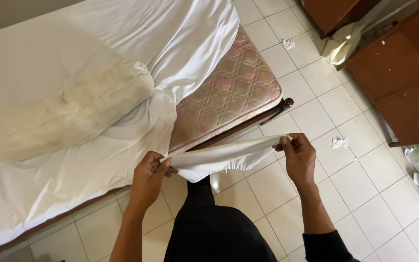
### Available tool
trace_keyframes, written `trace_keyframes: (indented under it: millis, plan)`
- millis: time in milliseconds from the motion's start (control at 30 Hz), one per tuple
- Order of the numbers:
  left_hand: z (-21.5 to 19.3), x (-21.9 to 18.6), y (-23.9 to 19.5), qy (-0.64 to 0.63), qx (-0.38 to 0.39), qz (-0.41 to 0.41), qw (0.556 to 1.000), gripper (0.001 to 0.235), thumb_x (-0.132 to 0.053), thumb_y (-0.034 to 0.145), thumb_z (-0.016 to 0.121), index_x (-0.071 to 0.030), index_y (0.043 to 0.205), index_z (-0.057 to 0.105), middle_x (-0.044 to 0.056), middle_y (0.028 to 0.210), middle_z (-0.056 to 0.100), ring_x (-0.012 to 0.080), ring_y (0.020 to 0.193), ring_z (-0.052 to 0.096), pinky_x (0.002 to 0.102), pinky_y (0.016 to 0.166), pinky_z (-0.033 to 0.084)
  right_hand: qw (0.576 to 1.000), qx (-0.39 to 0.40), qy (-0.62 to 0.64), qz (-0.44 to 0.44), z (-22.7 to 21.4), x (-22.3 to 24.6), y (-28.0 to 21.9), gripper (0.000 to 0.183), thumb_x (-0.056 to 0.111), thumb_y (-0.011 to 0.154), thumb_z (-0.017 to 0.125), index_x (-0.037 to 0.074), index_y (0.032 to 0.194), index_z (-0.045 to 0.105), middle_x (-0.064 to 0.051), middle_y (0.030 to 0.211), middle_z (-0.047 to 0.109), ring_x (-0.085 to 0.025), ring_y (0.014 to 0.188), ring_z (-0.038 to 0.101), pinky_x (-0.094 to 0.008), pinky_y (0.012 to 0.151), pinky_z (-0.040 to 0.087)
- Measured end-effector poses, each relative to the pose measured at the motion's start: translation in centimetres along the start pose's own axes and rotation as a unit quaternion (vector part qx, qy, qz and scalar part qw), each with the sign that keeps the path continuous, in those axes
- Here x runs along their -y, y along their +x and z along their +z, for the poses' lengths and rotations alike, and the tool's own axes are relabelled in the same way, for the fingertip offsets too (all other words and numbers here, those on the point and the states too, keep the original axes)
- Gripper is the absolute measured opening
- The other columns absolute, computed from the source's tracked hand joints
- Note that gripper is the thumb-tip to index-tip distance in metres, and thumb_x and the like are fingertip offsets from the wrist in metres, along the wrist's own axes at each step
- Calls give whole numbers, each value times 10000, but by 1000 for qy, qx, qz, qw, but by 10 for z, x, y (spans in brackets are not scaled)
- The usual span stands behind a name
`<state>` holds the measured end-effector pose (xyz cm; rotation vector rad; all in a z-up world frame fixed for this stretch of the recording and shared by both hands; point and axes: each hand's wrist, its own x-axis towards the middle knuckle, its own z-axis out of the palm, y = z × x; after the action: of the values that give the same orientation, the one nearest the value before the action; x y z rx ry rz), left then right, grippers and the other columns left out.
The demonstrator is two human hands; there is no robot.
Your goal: Making beds in a hotel room.
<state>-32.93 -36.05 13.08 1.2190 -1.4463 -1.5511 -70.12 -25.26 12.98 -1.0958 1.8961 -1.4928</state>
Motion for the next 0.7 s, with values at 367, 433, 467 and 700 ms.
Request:
trace_keyframes:
  millis: [367, 433, 467, 700]
  plan:
    - [6, 62, 194, -22, 59, -167, 984, 184, -191, 997, 605, -10, 983, 628, 93, 786, 726, 147, 709, 639, 291, 667, 514, 988, 9, -131, 83, 51, -37, 198, 146, 74, 1007, 602, -53, 1023, 672, -123, 795, 735, -157, 692, 708, -301, 651, 587]
    - [5, 67, 227, -26, 67, -211, 975, 183, -193, 1002, 611, -12, 978, 616, 88, 781, 710, 141, 691, 591, 290, 644, 488, 986, 25, -127, 100, 62, -47, 227, 146, 74, 1003, 594, -49, 1033, 666, -116, 809, 740, -153, 704, 718, -297, 668, 601]
    - [4, 73, 244, -25, 48, -170, 984, 188, -191, 981, 632, -9, 944, 609, 85, 781, 704, 135, 704, 627, 286, 648, 501, 985, 35, -132, 110, 69, -50, 239, 151, 78, 1000, 596, -48, 1041, 668, -113, 816, 739, -148, 718, 723, -300, 676, 608]
    - [-12, 95, 351, 284, -87, 139, 945, 188, -218, 908, 753, -47, 902, 674, 166, 797, 681, 268, 718, 645, 384, 616, 488, 950, 65, -244, 183, 125, -45, 333, 169, 118, 1021, 657, -18, 1109, 706, -201, 796, 684, -249, 664, 635, -387, 602, 544]
